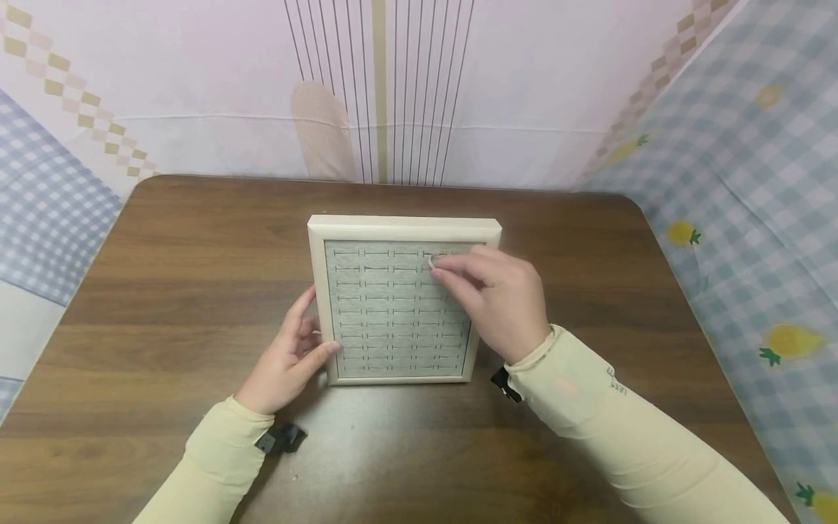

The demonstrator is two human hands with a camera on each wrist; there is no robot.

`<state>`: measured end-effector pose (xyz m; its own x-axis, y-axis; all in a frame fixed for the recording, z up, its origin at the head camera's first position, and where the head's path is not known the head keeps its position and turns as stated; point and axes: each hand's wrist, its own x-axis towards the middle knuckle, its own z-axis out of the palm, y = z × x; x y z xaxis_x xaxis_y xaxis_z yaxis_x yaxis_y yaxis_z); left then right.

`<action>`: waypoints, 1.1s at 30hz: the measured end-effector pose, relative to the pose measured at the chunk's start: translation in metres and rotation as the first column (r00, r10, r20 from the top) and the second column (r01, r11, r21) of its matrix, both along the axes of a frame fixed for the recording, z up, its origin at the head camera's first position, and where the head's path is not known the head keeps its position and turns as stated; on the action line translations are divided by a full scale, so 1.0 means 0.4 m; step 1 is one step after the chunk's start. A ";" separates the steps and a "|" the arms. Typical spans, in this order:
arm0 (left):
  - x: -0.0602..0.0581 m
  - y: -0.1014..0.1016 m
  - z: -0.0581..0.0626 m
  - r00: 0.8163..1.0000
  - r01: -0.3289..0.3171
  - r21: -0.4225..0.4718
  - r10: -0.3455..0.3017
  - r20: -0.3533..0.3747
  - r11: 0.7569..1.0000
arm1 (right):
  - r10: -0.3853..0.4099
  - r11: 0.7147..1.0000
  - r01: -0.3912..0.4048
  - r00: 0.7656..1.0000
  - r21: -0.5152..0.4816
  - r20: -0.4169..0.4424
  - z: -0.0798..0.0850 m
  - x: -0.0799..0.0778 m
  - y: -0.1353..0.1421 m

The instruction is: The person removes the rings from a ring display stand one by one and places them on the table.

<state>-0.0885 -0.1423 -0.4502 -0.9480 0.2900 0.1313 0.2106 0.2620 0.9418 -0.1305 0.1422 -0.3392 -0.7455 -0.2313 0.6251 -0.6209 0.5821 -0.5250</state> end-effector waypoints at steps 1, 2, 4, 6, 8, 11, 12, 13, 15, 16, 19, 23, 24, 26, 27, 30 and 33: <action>0.000 0.000 0.000 1.000 -0.001 -0.001 0.001 0.001 1.000 | 0.000 1.000 0.000 1.000 -0.005 -0.001 -0.002 0.000 0.001; 0.000 0.001 0.000 1.000 -0.001 -0.003 0.001 0.000 1.000 | 0.002 1.000 -0.002 1.000 -0.011 -0.002 -0.003 0.001 0.001; 0.000 0.001 0.000 1.000 -0.001 -0.005 0.001 -0.002 1.000 | 0.007 1.000 -0.007 1.000 -0.019 -0.007 -0.006 0.002 0.003; -0.001 0.001 0.000 1.000 0.001 -0.004 -0.001 -0.005 1.000 | 0.016 1.000 -0.016 1.000 -0.026 -0.009 -0.007 0.005 0.007; -0.001 0.000 0.001 1.000 0.002 -0.004 -0.002 -0.007 1.000 | 0.025 0.999 -0.025 1.000 -0.035 -0.010 -0.009 0.009 0.010; -0.001 0.000 0.001 1.000 0.003 -0.002 -0.003 -0.006 1.000 | 0.026 0.999 -0.026 1.000 -0.033 -0.009 -0.009 0.017 0.017; -0.001 0.000 0.001 1.000 0.004 -0.001 -0.004 -0.004 1.000 | 0.025 0.999 -0.025 1.000 -0.027 -0.006 -0.009 0.020 0.020; 0.000 -0.001 0.001 1.000 0.004 -0.003 -0.004 -0.003 1.000 | 0.023 0.999 -0.023 1.000 -0.026 -0.005 -0.010 0.024 0.023; 0.001 -0.001 0.000 1.000 0.003 -0.004 -0.003 -0.001 1.000 | 0.014 1.000 -0.014 1.000 -0.013 -0.005 -0.012 0.031 0.031; 0.001 -0.002 0.000 1.000 0.002 -0.005 -0.002 0.000 1.000 | 0.014 1.000 -0.014 1.000 -0.012 -0.005 -0.012 0.035 0.035; 0.002 -0.002 -0.001 1.000 0.001 -0.004 -0.001 0.001 1.000 | 0.013 1.000 -0.013 1.000 -0.016 -0.010 -0.016 0.046 0.048; 0.002 -0.001 -0.001 1.000 0.001 0.001 -0.001 0.005 1.000 | -0.008 1.000 0.008 1.000 -0.013 -0.009 -0.024 0.060 0.071; 0.002 -0.002 -0.001 1.000 0.001 0.001 -0.001 0.007 1.000 | -0.019 1.000 0.019 1.000 -0.009 -0.001 -0.027 0.065 0.078; 0.002 -0.002 -0.001 1.000 0.000 0.000 0.000 0.012 1.000 | -0.036 0.999 0.036 0.999 -0.002 0.011 -0.032 0.073 0.092; 0.002 -0.002 -0.001 1.000 0.000 -0.001 0.000 0.013 1.000 | -0.044 0.999 0.044 0.999 0.004 0.020 -0.035 0.078 0.099; 0.000 -0.002 -0.001 1.000 0.001 -0.006 0.000 0.017 1.000 | -0.065 0.998 0.065 0.997 0.018 0.028 -0.046 0.092 0.124; -0.002 -0.002 -0.001 1.000 0.005 -0.004 -0.005 0.015 1.000 | -0.085 0.996 0.084 0.996 0.027 0.022 -0.061 0.103 0.150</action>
